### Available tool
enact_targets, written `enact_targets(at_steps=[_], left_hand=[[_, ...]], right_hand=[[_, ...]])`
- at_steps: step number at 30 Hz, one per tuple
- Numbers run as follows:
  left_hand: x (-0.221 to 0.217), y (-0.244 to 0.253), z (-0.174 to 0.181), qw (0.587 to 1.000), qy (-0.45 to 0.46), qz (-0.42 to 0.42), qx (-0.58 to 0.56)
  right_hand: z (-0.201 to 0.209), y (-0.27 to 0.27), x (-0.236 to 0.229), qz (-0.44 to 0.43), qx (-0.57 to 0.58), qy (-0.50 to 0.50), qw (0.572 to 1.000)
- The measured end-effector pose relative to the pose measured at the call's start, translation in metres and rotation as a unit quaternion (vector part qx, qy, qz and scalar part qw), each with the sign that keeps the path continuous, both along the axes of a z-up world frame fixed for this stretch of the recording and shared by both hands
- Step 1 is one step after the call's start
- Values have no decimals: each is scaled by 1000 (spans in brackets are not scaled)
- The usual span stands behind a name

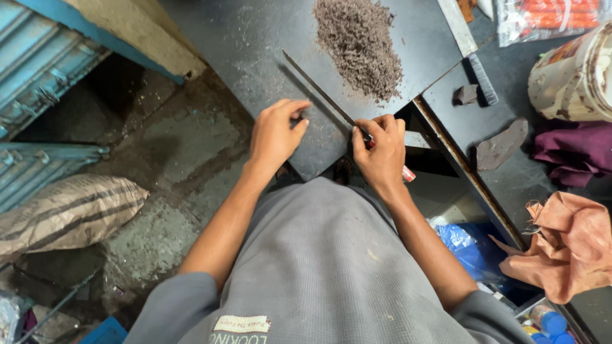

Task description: The person holds a small dark metal piece in the left hand and uses a flat metal file in the right hand to file its surface on a metal workbench. The person repeatedly files the same piece, generating metal shavings that accumulate on the bench.

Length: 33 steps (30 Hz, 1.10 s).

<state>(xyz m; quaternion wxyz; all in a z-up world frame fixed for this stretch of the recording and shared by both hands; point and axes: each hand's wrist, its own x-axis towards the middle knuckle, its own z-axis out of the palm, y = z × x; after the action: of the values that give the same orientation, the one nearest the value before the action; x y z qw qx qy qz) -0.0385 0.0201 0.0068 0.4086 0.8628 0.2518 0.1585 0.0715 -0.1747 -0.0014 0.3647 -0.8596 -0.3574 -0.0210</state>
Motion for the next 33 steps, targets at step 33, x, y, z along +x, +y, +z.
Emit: enact_targets(at_steps=[33], left_hand=[[21, -13, -20, 990, 39, -61, -122]], right_hand=[[52, -24, 0, 161, -337, 72, 925]])
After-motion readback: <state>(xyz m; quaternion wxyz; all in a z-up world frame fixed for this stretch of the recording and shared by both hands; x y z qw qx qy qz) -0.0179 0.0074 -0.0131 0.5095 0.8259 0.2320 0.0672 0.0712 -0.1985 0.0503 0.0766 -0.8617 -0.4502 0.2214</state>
